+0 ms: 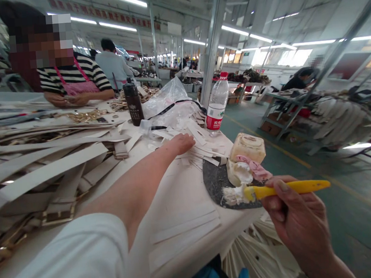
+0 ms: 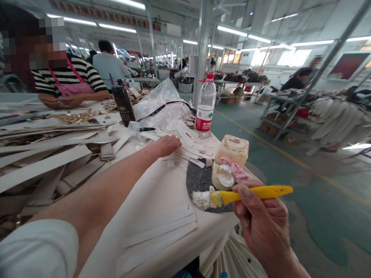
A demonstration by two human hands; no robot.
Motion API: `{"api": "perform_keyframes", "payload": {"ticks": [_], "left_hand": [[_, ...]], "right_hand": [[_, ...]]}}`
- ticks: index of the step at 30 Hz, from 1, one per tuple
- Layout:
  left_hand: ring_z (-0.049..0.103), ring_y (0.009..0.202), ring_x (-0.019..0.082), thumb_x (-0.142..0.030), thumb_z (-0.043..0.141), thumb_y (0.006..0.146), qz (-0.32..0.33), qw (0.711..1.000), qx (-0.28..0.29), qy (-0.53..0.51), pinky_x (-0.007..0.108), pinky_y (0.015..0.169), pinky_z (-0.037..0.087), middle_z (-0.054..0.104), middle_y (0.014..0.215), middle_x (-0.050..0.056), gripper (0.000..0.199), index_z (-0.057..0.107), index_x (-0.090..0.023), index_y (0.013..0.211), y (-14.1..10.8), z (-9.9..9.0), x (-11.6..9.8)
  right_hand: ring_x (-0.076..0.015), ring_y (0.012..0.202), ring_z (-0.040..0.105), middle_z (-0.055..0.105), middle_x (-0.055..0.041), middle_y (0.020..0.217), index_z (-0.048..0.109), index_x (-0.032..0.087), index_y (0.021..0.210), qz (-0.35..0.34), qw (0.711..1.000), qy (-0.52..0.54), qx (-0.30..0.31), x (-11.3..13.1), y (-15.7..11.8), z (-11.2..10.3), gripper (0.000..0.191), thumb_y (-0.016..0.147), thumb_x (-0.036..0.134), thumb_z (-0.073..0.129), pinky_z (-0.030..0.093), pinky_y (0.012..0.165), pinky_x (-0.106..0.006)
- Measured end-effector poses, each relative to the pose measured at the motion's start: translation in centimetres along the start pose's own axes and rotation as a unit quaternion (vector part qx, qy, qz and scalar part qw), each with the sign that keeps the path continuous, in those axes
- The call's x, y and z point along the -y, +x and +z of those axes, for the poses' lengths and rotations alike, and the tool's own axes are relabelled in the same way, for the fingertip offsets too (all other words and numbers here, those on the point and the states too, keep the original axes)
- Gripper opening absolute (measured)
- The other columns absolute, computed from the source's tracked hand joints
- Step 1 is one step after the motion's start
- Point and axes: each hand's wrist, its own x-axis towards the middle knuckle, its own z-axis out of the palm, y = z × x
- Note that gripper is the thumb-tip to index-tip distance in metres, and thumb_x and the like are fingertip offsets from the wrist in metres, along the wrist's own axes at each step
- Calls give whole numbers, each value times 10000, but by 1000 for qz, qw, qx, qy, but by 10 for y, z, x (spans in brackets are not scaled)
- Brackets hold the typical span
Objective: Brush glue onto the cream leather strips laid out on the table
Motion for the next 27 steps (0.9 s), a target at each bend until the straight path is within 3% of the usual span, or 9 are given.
{"api": "perform_keyframes", "payload": {"ticks": [6, 11, 15, 20, 22, 24, 27], "left_hand": [[594, 1176, 286, -191, 661, 876, -52, 996, 16, -69, 384, 976, 473, 625, 1236, 156, 240, 667, -169, 1114, -10, 6, 0], [638, 1042, 265, -257, 711, 828, -129, 980, 9, -150, 340, 895, 482, 684, 1100, 129, 261, 658, -170, 1068, -31, 10, -13], [628, 917, 223, -232, 610, 848, -166, 960, -30, -223, 292, 781, 455, 697, 978, 76, 171, 667, -179, 1000, -66, 1, -23], [592, 775, 170, -318, 548, 852, -156, 931, -52, -327, 273, 703, 430, 686, 846, 24, 219, 692, -176, 933, -135, -15, -38], [572, 705, 155, -381, 569, 819, -148, 902, -33, -404, 264, 658, 429, 683, 789, 7, 263, 706, -176, 911, -161, -14, -49], [556, 681, 152, -424, 615, 759, -150, 854, -17, -497, 262, 638, 420, 675, 749, -3, 284, 713, -180, 868, -182, -9, -60], [556, 708, 156, -449, 668, 692, -178, 791, -11, -585, 267, 663, 415, 680, 750, -4, 301, 717, -184, 827, -199, 2, -73]], "right_hand": [[-47, 460, 432, 496, 22, 552, 737, 164, 822, 10, 1000, 4, 3, 2, -2, -5, 250, 789, 381, 858, 282, 388, -124], [-51, 483, 439, 526, 11, 588, 731, 155, 832, 6, 1000, 3, -1, 7, -7, -10, 261, 774, 372, 866, 278, 397, -135], [-57, 474, 425, 484, 30, 549, 717, 154, 815, -8, 1000, 0, -2, 15, -13, -16, 249, 782, 357, 858, 276, 397, -149], [-59, 464, 416, 478, 32, 534, 707, 150, 793, -9, 1000, -6, -8, 25, -19, -21, 245, 775, 343, 857, 252, 386, -152], [-61, 465, 423, 488, 28, 540, 707, 152, 794, -6, 1000, -6, -8, 26, -21, -20, 251, 768, 346, 863, 250, 381, -150], [-58, 462, 422, 497, 26, 547, 709, 152, 790, -9, 1000, -4, 0, 25, -22, -17, 250, 768, 346, 865, 251, 380, -148], [-54, 463, 423, 504, 26, 560, 711, 154, 785, -11, 1000, -2, 12, 22, -25, -14, 248, 771, 348, 866, 253, 381, -145]]}}
